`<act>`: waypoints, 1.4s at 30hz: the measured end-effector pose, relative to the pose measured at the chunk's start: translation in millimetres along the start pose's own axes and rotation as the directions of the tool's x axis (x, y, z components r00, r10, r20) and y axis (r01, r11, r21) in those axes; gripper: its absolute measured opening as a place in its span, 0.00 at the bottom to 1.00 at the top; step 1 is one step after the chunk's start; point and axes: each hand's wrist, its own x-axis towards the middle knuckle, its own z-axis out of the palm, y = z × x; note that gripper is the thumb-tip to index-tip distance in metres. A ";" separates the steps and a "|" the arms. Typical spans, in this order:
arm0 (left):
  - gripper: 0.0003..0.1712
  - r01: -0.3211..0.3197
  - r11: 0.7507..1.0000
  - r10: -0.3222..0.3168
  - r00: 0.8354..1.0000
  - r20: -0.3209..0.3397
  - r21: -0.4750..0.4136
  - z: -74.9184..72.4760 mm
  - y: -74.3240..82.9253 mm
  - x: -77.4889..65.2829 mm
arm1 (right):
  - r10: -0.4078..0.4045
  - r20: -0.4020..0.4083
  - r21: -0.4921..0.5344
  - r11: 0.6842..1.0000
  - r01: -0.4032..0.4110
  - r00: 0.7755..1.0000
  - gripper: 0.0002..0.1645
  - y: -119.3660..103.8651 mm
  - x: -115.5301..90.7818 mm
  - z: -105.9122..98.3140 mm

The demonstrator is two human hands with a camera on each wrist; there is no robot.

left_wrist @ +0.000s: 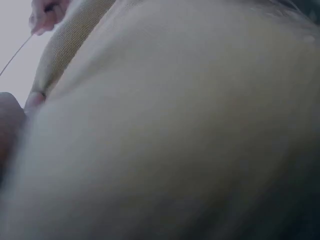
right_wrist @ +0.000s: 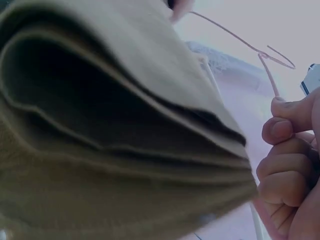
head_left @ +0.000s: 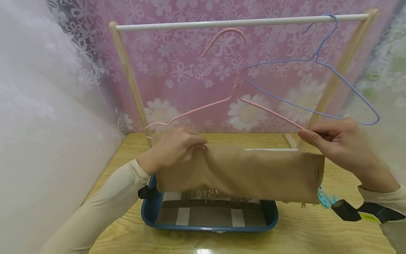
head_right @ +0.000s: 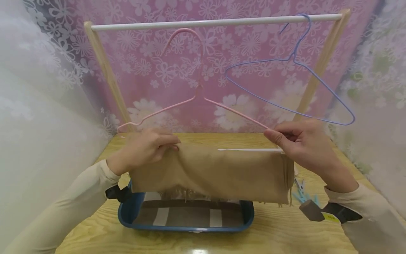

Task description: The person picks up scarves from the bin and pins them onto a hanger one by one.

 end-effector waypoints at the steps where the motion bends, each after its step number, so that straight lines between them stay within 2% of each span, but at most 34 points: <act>1: 0.04 0.007 0.999 -0.006 1.000 0.021 -0.046 -1.6 -0.9 3.4 | -0.022 0.009 0.005 1.000 0.022 1.000 0.20 0.1 1.6 1.3; 4: 0.09 0.028 0.985 -0.007 0.993 0.121 -0.170 -8.9 -4.0 17.2 | -0.099 0.041 0.038 0.995 0.097 0.994 0.19 1.7 6.6 4.1; 7: 0.09 0.055 0.980 -0.017 0.980 0.196 -0.191 -12.3 -5.5 29.4 | -0.135 0.050 0.023 0.991 0.134 0.990 0.20 3.9 9.1 3.3; 9: 0.06 0.040 0.995 -0.021 0.980 0.199 -0.089 -9.6 -3.7 29.7 | -0.117 0.049 0.012 0.993 0.116 0.992 0.20 5.5 8.4 2.2; 11: 0.08 -0.038 0.997 0.028 0.989 0.148 0.068 -3.0 -0.9 23.4 | -0.080 0.043 0.002 0.997 0.080 0.996 0.20 7.5 6.8 1.3; 13: 0.12 -0.127 0.962 0.107 0.990 0.093 0.240 3.9 0.7 13.8 | -0.024 0.030 0.018 1.000 0.023 0.999 0.20 9.3 4.5 0.1; 15: 0.15 -0.200 0.907 0.189 0.980 0.067 0.369 9.5 -0.2 6.0 | -0.005 0.016 0.033 0.999 0.004 1.000 0.19 11.8 2.7 -1.2; 16: 0.17 -0.219 0.892 0.205 0.976 0.079 0.394 11.3 -1.6 3.2 | -0.001 0.013 0.045 0.999 0.000 1.000 0.19 12.4 2.2 -1.8; 17: 0.19 -0.225 0.892 0.197 0.974 0.111 0.392 12.1 -3.0 1.4 | -0.006 0.014 0.043 0.999 0.005 1.000 0.19 12.6 2.1 -2.5; 18: 0.21 -0.212 0.904 0.160 0.973 0.167 0.372 12.2 -4.5 0.2 | -0.016 0.019 0.059 0.998 0.015 1.000 0.19 13.1 2.2 -3.1; 19: 0.23 -0.177 0.929 0.100 0.965 0.242 0.325 11.3 -5.8 -0.3 | -0.044 0.031 0.049 0.998 0.043 0.999 0.19 13.8 2.5 -3.6; 20: 0.25 -0.118 0.960 0.026 0.941 0.339 0.256 9.4 -6.7 -0.2 | -0.069 0.039 0.056 0.996 0.067 0.997 0.19 14.3 2.7 -3.7; 21: 0.27 -0.034 0.981 -0.053 0.897 0.438 0.189 7.0 -7.3 0.1 | -0.089 0.052 0.050 0.995 0.087 0.995 0.18 14.9 2.5 -3.9; 22: 0.28 0.055 0.990 -0.117 0.843 0.526 0.132 4.3 -7.6 0.6 | -0.104 0.066 0.046 0.994 0.101 0.992 0.18 15.4 2.5 -4.0; 23: 0.27 0.138 0.987 -0.159 0.784 0.600 0.081 1.3 -7.9 1.0 | -0.120 0.075 0.046 0.992 0.116 0.990 0.18 16.4 2.4 -3.7; 24: 0.25 0.204 0.978 -0.177 0.733 0.657 0.036 -0.9 -8.2 1.2 | -0.127 0.082 0.061 0.991 0.123 0.988 0.18 17.7 2.1 -3.0; 25: 0.24 0.238 0.971 -0.172 0.698 0.695 0.001 -3.5 -6.5 2.1 | -0.134 0.086 0.070 0.989 0.129 0.987 0.19 18.8 2.0 -2.2; 26: 0.21 0.251 0.967 -0.149 0.683 0.715 -0.038 -4.9 -3.7 3.4 | -0.132 0.087 0.073 0.989 0.126 0.987 0.19 19.3 1.6 -1.4; 27: 0.19 0.234 0.970 -0.119 0.694 0.710 -0.066 -5.1 0.3 4.8 | -0.126 0.094 0.059 0.991 0.121 0.987 0.19 19.5 1.5 -0.6; 28: 0.17 0.196 0.978 -0.093 0.720 0.688 -0.073 -5.1 6.3 5.7 | -0.119 0.100 0.061 0.992 0.113 0.988 0.20 19.2 2.2 0.6; 29: 0.18 0.154 0.987 -0.081 0.754 0.652 -0.056 -3.6 13.3 6.7 | -0.098 0.103 0.062 0.994 0.092 0.990 0.21 18.5 2.9 2.0; 30: 0.20 0.101 0.995 -0.081 0.795 0.601 0.000 -1.5 22.0 8.0 | -0.066 0.108 0.053 0.997 0.060 0.992 0.22 16.9 3.7 3.2; 31: 0.22 0.046 0.994 -0.092 0.840 0.535 0.099 1.3 31.9 9.5 | -0.031 0.108 0.040 0.999 0.027 0.994 0.21 15.0 4.7 4.2; 32: 0.22 0.004 0.978 -0.102 0.884 0.457 0.209 5.5 40.7 10.7 | 0.005 0.113 0.021 1.000 -0.007 0.994 0.22 12.9 5.8 5.1; 33: 0.21 -0.022 0.945 -0.105 0.924 0.368 0.325 10.4 48.7 11.9 | 0.049 0.116 0.026 0.998 -0.053 0.992 0.22 10.7 7.1 6.0; 34: 0.19 -0.030 0.897 -0.103 0.956 0.276 0.440 15.4 55.7 13.5 | 0.089 0.121 0.037 0.995 -0.095 0.989 0.22 8.6 8.5 6.8; 35: 0.16 -0.015 0.848 -0.098 0.978 0.185 0.530 20.6 61.1 15.7 | 0.130 0.123 0.048 0.989 -0.137 0.984 0.22 6.3 9.8 7.7; 36: 0.14 0.003 0.804 -0.082 0.991 0.105 0.595 25.1 65.3 18.2 | 0.161 0.126 0.053 0.984 -0.169 0.979 0.22 4.2 11.2 8.4; 37: 0.14 0.026 0.774 -0.071 0.996 0.045 0.633 29.3 68.0 21.3 | 0.183 0.128 0.064 0.979 -0.192 0.975 0.22 2.4 12.6 9.2; 38: 0.15 0.039 0.764 -0.061 0.998 0.012 0.645 32.8 69.4 24.9 | 0.202 0.131 0.074 0.974 -0.213 0.971 0.22 0.7 14.3 10.4; 40: 0.15 0.037 0.771 -0.063 0.998 0.019 0.636 36.4 70.6 32.4 | 0.229 0.138 0.095 0.965 -0.243 0.964 0.21 -2.6 17.5 13.6; 42: 0.11 -0.001 0.791 -0.061 0.995 0.081 0.612 38.4 70.2 39.7 | 0.248 0.141 0.102 0.959 -0.264 0.958 0.21 -4.9 20.9 17.8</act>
